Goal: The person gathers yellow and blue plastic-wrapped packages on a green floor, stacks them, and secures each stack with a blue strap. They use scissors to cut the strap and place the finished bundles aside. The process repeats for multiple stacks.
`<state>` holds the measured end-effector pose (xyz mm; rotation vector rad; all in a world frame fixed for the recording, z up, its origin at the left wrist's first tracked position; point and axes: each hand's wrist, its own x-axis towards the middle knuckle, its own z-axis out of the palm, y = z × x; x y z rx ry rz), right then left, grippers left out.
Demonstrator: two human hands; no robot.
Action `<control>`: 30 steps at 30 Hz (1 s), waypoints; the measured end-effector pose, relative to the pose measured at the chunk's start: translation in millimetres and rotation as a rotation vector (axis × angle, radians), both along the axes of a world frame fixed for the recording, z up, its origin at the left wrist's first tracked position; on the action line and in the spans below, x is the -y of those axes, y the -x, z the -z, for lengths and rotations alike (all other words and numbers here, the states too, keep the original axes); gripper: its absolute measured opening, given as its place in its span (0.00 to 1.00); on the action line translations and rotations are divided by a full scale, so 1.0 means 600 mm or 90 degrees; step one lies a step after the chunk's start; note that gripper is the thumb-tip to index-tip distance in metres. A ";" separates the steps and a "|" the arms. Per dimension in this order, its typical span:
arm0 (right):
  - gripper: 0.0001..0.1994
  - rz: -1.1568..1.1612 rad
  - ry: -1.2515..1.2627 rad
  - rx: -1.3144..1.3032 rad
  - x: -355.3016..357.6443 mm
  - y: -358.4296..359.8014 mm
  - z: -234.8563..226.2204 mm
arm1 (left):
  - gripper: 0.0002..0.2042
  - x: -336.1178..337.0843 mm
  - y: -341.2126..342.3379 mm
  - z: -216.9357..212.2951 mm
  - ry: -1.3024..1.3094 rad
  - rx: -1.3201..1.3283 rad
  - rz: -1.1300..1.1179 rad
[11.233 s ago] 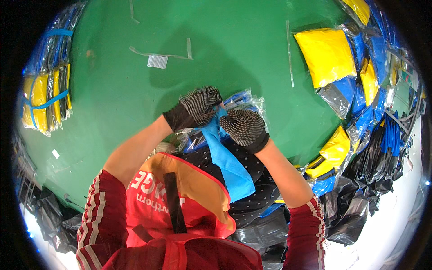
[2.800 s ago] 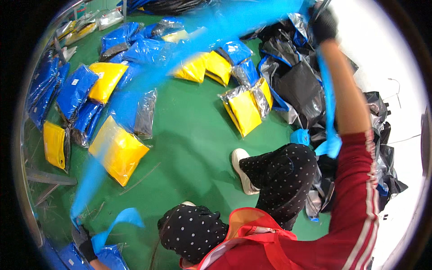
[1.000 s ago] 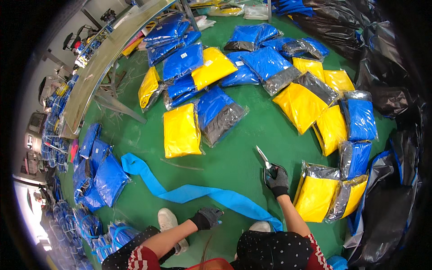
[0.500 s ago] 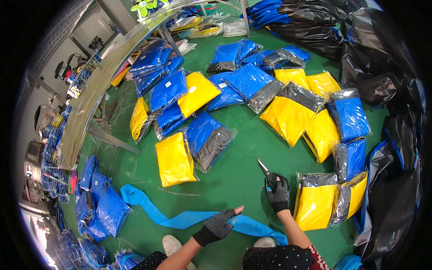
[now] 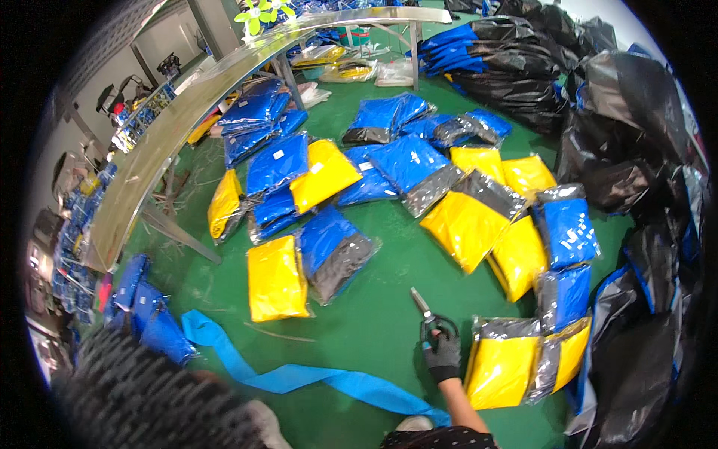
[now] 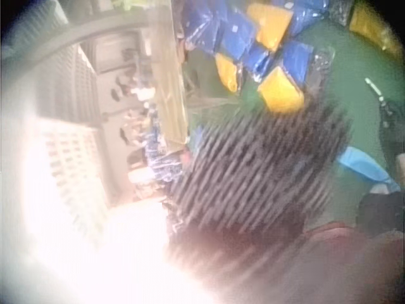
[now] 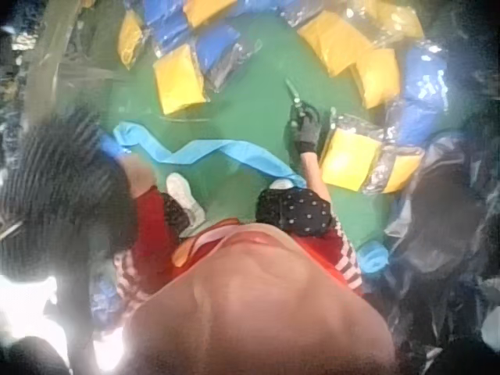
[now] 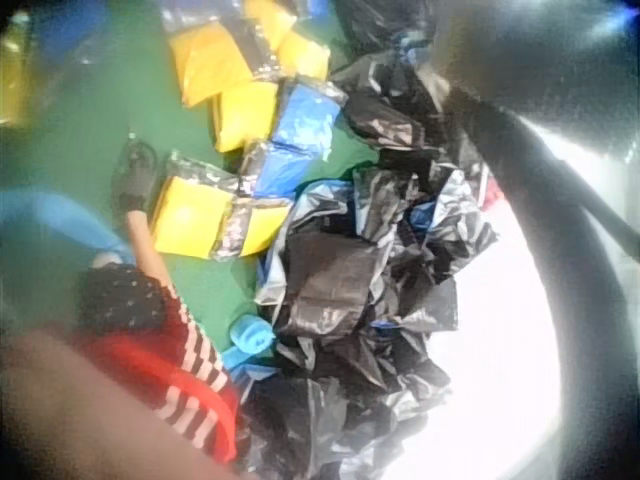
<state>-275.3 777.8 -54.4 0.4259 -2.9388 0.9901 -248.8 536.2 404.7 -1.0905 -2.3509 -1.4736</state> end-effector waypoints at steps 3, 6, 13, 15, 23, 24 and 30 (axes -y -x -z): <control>0.19 0.024 0.003 0.103 -0.007 -0.005 0.004 | 0.22 0.026 -0.020 0.003 0.043 -0.057 -0.030; 0.19 0.038 0.031 0.070 -0.010 -0.011 0.008 | 0.21 0.043 -0.042 -0.001 0.079 -0.105 -0.065; 0.19 -0.061 0.001 0.076 -0.006 -0.004 -0.008 | 0.21 0.090 -0.106 0.000 0.102 -0.181 -0.151; 0.19 -0.054 -0.016 0.055 -0.004 -0.004 -0.014 | 0.21 0.107 -0.126 0.004 0.101 -0.195 -0.177; 0.18 -0.124 0.005 0.214 0.073 0.003 -0.051 | 0.20 0.161 -0.133 0.006 0.109 -0.240 -0.219; 0.21 -0.192 0.027 0.272 0.081 0.015 -0.082 | 0.20 0.171 -0.128 0.003 0.112 -0.247 -0.222; 0.22 -0.325 0.204 0.342 0.096 -0.013 -0.440 | 0.20 0.235 -0.066 -0.043 0.094 -0.243 -0.259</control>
